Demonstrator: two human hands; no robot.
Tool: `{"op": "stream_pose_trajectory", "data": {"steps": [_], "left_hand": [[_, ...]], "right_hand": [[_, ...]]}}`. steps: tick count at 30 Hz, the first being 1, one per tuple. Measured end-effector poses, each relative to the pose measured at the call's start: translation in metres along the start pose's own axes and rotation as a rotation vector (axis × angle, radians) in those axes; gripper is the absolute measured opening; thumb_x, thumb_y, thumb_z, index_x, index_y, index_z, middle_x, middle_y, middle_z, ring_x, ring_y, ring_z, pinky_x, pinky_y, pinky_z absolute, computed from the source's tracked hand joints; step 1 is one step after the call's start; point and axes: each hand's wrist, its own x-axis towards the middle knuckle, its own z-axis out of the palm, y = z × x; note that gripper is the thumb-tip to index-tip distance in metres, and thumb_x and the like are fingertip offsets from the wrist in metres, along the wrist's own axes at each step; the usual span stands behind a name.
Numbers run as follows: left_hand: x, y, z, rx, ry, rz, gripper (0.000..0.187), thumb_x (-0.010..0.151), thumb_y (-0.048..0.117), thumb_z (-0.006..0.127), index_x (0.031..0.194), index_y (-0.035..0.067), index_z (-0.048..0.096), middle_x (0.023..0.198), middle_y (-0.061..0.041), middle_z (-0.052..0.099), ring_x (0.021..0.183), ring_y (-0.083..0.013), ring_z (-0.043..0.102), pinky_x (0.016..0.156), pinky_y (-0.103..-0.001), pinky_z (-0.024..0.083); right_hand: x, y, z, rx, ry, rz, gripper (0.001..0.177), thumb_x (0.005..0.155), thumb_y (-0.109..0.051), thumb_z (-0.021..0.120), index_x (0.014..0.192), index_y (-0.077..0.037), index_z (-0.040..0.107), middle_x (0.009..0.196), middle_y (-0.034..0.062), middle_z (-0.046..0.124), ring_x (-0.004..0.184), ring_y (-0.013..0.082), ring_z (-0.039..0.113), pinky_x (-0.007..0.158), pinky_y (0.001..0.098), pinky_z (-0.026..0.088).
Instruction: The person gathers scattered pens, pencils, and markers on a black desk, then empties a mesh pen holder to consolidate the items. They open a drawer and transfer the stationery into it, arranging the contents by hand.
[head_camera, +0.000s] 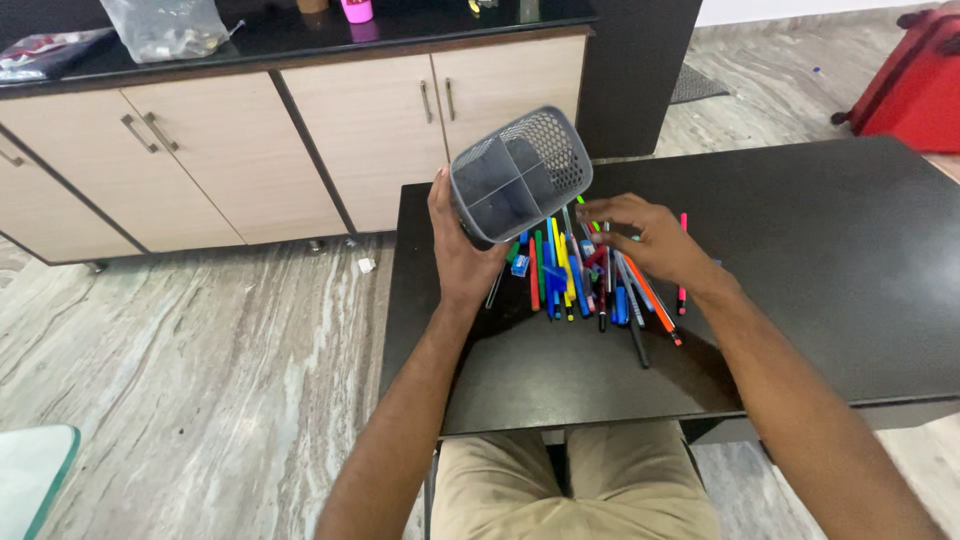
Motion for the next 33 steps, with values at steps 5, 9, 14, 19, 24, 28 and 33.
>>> {"op": "stream_pose_trajectory", "data": {"steps": [5, 9, 14, 19, 24, 28, 33], "left_hand": [[-0.002, 0.013, 0.001, -0.104, -0.113, -0.036, 0.112, 0.075, 0.026, 0.098, 0.159, 0.003, 0.028, 0.155, -0.020, 0.042, 0.146, -0.0320, 0.049, 0.120, -0.044, 0.048], [-0.002, 0.022, 0.003, -0.255, -0.252, -0.064, 0.112, 0.076, 0.028, 0.096, 0.160, 0.003, 0.026, 0.155, -0.018, 0.044, 0.144, -0.0295, 0.052, 0.119, -0.041, 0.050], [-0.004, 0.023, 0.003, -0.307, -0.331, -0.089, 0.114, 0.075, 0.025, 0.096, 0.162, 0.004, 0.027, 0.156, -0.018, 0.047, 0.144, -0.0304, 0.054, 0.122, -0.041, 0.048], [-0.004, 0.020, 0.003, -0.306, -0.312, -0.058, 0.106, 0.083, 0.032, 0.088, 0.162, 0.004, 0.024, 0.159, -0.020, 0.045, 0.147, -0.0344, 0.048, 0.123, -0.044, 0.042], [-0.006, 0.016, -0.004, -0.180, -0.175, -0.054, 0.053, 0.110, 0.025, 0.056, 0.157, 0.004, 0.041, 0.159, -0.019, 0.048, 0.148, -0.0368, 0.050, 0.121, -0.044, 0.043], [-0.005, 0.011, -0.002, 0.093, -0.131, 0.000, 0.033, 0.101, 0.004, 0.057, 0.135, 0.004, 0.059, 0.137, -0.017, 0.062, 0.130, -0.0362, 0.060, 0.110, -0.044, 0.048], [-0.008, 0.009, 0.001, 0.136, -0.180, 0.048, 0.042, 0.084, -0.011, 0.053, 0.121, 0.004, 0.063, 0.122, -0.016, 0.067, 0.116, -0.0362, 0.063, 0.098, -0.044, 0.052]], "right_hand": [[0.004, -0.003, -0.002, 0.133, 0.182, 0.065, 0.101, 0.073, -0.031, 0.089, 0.157, -0.012, 0.036, 0.157, 0.0131, 0.048, 0.146, 0.0263, 0.047, 0.118, 0.0415, 0.043], [0.001, 0.002, 0.000, 0.137, 0.133, 0.043, 0.128, 0.064, -0.023, 0.095, 0.165, -0.011, 0.018, 0.163, 0.0146, 0.039, 0.152, 0.0291, 0.037, 0.121, 0.0462, 0.035], [-0.003, 0.001, -0.001, 0.255, 0.137, 0.099, 0.122, 0.062, -0.025, 0.096, 0.161, -0.011, 0.026, 0.154, 0.0119, 0.050, 0.147, 0.0255, 0.045, 0.122, 0.0424, 0.038], [-0.004, 0.003, -0.002, 0.289, 0.185, 0.053, 0.116, 0.064, -0.021, 0.097, 0.159, -0.008, 0.033, 0.151, 0.0112, 0.054, 0.146, 0.0239, 0.048, 0.125, 0.0413, 0.039], [-0.004, 0.010, -0.011, 0.249, 0.367, 0.015, 0.106, 0.070, -0.016, 0.095, 0.157, -0.004, 0.035, 0.148, 0.0116, 0.056, 0.144, 0.0221, 0.050, 0.124, 0.0422, 0.039], [-0.014, 0.023, -0.033, 0.332, 0.505, -0.023, 0.100, 0.078, -0.016, 0.093, 0.157, -0.004, 0.033, 0.148, 0.0124, 0.053, 0.142, 0.0217, 0.052, 0.123, 0.0410, 0.043], [-0.062, 0.072, -0.098, 0.105, 0.654, 0.187, 0.095, 0.081, -0.021, 0.092, 0.155, -0.003, 0.034, 0.143, 0.0147, 0.060, 0.135, 0.0239, 0.060, 0.116, 0.0404, 0.049]]}}
